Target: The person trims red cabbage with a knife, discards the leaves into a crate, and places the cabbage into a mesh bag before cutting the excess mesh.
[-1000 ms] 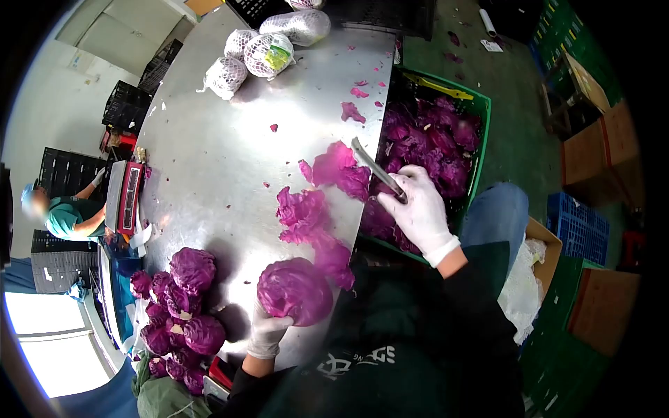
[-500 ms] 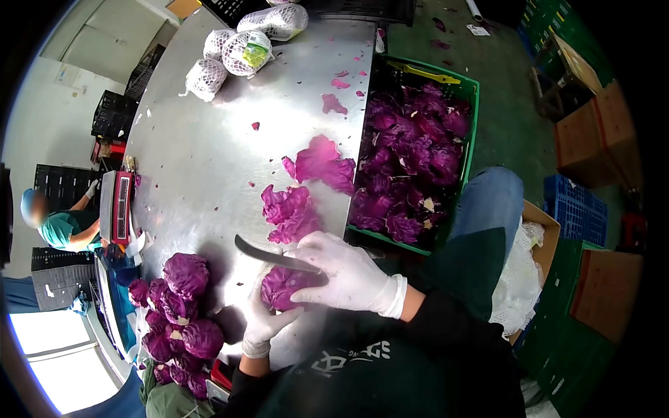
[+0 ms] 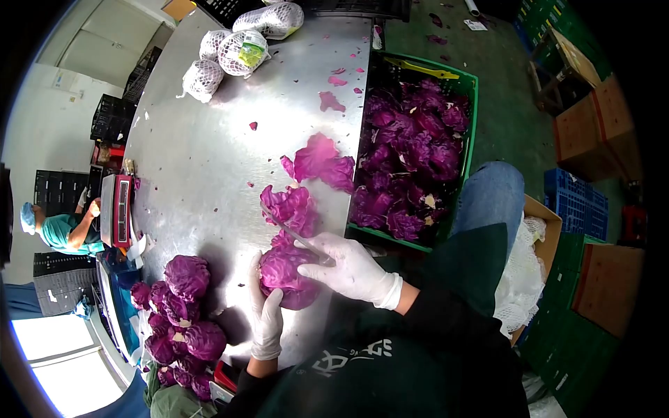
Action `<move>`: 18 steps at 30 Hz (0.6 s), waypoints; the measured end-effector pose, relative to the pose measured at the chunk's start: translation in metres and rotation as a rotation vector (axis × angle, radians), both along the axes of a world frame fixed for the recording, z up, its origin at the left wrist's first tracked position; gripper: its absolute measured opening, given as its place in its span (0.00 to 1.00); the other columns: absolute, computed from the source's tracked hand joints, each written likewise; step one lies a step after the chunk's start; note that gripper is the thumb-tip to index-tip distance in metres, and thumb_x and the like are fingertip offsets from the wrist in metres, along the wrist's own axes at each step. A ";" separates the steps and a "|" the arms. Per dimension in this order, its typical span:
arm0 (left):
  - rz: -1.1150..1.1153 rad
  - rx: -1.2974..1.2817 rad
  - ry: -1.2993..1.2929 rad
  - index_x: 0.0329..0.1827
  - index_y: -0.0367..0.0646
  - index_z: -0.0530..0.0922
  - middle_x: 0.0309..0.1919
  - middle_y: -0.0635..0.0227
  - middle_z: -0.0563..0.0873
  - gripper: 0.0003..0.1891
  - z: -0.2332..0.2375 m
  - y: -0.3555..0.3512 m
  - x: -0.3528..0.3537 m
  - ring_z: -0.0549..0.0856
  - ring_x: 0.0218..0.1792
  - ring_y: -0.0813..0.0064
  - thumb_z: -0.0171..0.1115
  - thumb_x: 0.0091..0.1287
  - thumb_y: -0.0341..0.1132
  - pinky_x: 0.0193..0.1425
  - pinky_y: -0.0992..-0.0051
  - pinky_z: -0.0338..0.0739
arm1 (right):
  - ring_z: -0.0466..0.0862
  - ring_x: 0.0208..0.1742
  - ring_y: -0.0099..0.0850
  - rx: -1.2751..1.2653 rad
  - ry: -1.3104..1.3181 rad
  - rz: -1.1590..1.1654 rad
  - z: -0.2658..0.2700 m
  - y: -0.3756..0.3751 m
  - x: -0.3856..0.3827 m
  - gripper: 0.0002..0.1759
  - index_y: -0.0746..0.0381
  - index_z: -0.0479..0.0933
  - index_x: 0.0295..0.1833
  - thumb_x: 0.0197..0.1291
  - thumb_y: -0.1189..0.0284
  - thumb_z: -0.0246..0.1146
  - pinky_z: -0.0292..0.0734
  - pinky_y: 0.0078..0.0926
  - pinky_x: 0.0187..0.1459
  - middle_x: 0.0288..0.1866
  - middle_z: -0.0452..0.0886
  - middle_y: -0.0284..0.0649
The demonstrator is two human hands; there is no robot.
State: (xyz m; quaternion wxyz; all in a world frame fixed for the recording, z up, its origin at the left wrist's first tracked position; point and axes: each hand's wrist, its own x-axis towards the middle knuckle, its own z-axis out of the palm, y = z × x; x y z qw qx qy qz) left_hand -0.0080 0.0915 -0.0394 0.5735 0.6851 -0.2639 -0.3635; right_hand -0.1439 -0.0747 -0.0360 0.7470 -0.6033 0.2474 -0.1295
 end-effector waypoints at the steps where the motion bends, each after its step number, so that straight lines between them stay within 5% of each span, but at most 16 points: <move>1: -0.013 0.001 0.001 0.81 0.37 0.52 0.74 0.54 0.64 0.40 -0.001 0.000 0.001 0.65 0.74 0.62 0.56 0.64 0.28 0.79 0.64 0.56 | 0.81 0.57 0.26 -0.056 -0.014 -0.014 -0.003 0.001 0.000 0.22 0.65 0.78 0.63 0.66 0.70 0.69 0.76 0.26 0.61 0.57 0.83 0.40; 6: -0.095 0.008 -0.128 0.82 0.40 0.50 0.76 0.54 0.62 0.40 -0.013 0.006 0.012 0.63 0.76 0.62 0.53 0.65 0.21 0.79 0.63 0.56 | 0.82 0.55 0.24 -0.203 -0.097 -0.089 -0.021 0.008 0.000 0.19 0.62 0.80 0.62 0.67 0.70 0.66 0.79 0.23 0.55 0.56 0.84 0.38; 9: 0.023 0.032 0.012 0.80 0.39 0.54 0.72 0.55 0.68 0.39 -0.011 0.003 0.008 0.68 0.72 0.62 0.55 0.66 0.34 0.78 0.64 0.58 | 0.83 0.50 0.21 0.129 -0.027 -0.069 -0.017 0.005 0.000 0.17 0.62 0.81 0.60 0.67 0.72 0.65 0.79 0.19 0.52 0.55 0.83 0.37; 12: 0.194 0.020 0.018 0.80 0.40 0.55 0.69 0.56 0.70 0.40 -0.002 -0.007 -0.003 0.69 0.71 0.62 0.60 0.63 0.34 0.77 0.64 0.61 | 0.82 0.43 0.18 0.188 -0.029 -0.104 -0.017 0.013 0.005 0.16 0.61 0.82 0.60 0.67 0.74 0.65 0.79 0.17 0.50 0.55 0.83 0.36; 16: -0.105 0.112 -0.408 0.79 0.42 0.56 0.69 0.58 0.70 0.52 0.011 -0.003 -0.001 0.71 0.69 0.64 0.79 0.51 0.33 0.75 0.63 0.64 | 0.82 0.42 0.20 0.115 0.020 -0.103 -0.008 0.013 0.007 0.18 0.61 0.81 0.60 0.65 0.73 0.67 0.79 0.18 0.49 0.53 0.83 0.37; 18: -0.102 0.093 -0.216 0.80 0.42 0.53 0.71 0.56 0.67 0.53 0.005 0.000 0.004 0.70 0.70 0.63 0.77 0.52 0.28 0.75 0.62 0.66 | 0.82 0.42 0.20 0.066 0.016 -0.099 -0.008 0.013 0.008 0.18 0.60 0.81 0.61 0.65 0.73 0.67 0.80 0.19 0.49 0.52 0.83 0.37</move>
